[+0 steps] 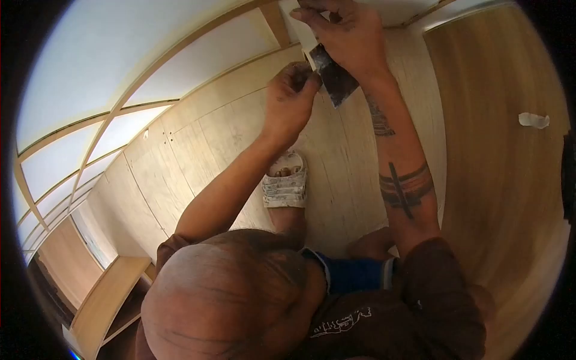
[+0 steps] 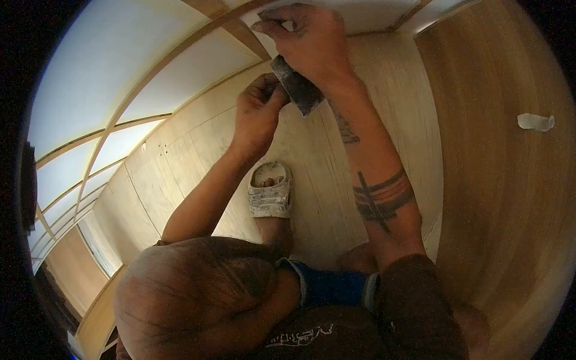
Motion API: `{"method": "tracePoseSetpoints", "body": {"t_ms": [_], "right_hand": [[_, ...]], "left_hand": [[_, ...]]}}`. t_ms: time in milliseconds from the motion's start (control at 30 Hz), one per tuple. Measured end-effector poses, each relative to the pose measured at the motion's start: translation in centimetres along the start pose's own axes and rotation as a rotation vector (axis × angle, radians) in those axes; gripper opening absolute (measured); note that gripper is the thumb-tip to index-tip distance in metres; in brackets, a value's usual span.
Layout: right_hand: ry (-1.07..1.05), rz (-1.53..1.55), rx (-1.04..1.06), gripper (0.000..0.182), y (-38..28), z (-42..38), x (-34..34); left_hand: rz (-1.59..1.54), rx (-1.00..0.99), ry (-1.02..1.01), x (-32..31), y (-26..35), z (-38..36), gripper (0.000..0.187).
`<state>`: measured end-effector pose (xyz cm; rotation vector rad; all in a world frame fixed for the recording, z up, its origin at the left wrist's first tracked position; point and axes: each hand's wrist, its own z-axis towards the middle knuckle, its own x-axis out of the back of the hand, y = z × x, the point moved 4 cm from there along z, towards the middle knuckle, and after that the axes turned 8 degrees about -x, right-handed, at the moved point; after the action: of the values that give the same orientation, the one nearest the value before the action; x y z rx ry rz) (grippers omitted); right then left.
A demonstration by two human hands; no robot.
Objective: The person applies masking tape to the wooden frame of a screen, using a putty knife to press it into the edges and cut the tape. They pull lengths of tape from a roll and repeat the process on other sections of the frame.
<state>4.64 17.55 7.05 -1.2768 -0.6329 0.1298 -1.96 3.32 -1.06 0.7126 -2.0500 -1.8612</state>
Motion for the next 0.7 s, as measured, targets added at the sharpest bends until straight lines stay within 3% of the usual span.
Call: {"method": "tracePoseSetpoints", "body": {"t_ms": [267,533,700], "right_hand": [[0.055,0.100,0.021,0.020,-0.1,-0.3,0.1],[0.134,0.213,0.251,0.017,0.8,0.1,-0.8],[0.108,0.126,0.184,0.017,-0.1,-0.2,-0.4]], "left_hand": [[-0.043,0.004,0.024,0.6,0.5,0.9,0.025],[-0.019,-0.023,-0.006,1.2,-0.1,1.2,0.024],[-0.020,-0.031,0.012,1.2,0.4,1.5,0.024]]}}
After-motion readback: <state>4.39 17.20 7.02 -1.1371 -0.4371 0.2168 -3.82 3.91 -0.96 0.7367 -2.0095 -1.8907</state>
